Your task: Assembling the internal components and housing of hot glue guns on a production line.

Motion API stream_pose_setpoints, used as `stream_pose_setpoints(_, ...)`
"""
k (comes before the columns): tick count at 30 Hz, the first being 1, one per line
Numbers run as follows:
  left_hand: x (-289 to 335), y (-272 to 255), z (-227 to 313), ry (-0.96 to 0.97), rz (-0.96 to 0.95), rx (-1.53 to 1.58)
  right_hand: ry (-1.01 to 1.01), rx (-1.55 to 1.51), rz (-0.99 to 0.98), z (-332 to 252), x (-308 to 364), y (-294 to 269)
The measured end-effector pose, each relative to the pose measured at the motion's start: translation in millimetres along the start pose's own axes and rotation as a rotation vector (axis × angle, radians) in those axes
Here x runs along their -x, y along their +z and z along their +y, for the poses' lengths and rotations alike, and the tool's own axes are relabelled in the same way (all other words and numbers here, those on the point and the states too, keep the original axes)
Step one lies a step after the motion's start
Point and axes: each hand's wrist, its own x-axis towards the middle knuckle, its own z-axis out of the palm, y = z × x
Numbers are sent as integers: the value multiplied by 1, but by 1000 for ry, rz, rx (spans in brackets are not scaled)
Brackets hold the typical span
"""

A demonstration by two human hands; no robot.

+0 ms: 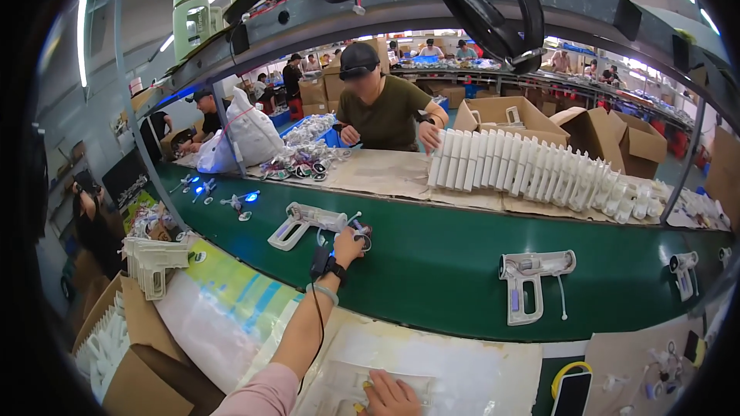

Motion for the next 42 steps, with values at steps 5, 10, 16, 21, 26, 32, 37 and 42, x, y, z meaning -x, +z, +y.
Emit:
stream_pose_setpoints(5, 3, -21, -7, -40, -24, 152, -6, 1, -1, -4, 1, -3)
stream_pose_setpoints(10, 10, -20, 12, -196, -97, 324, 15, 7, -6, -3, 2, -2)
stream_pose_setpoints(16, 6, -33, -12, 31, -60, 26, -25, -22, 27, -10, -2, -1)
stream_pose_setpoints(21, 44, -55, 29, 136, -279, 108, -5, -14, 23, -8, 5, 1)
stream_pose_setpoints(26, 92, -91, 61, -76, -419, 572, -38, 8, 29, -10, 8, 4)
stream_pose_setpoints(32, 184, -132, 110, -240, -716, 754, 498, -959, 231, 14, -34, -14)
stream_pose_setpoints(37, 215, -146, 127, 47, -772, 589, 804, -1383, 215, 46, -116, -21)
stream_pose_setpoints(42, 236, -174, 133, 215, -670, 753, 711, -1193, 70, 49, -143, -73)
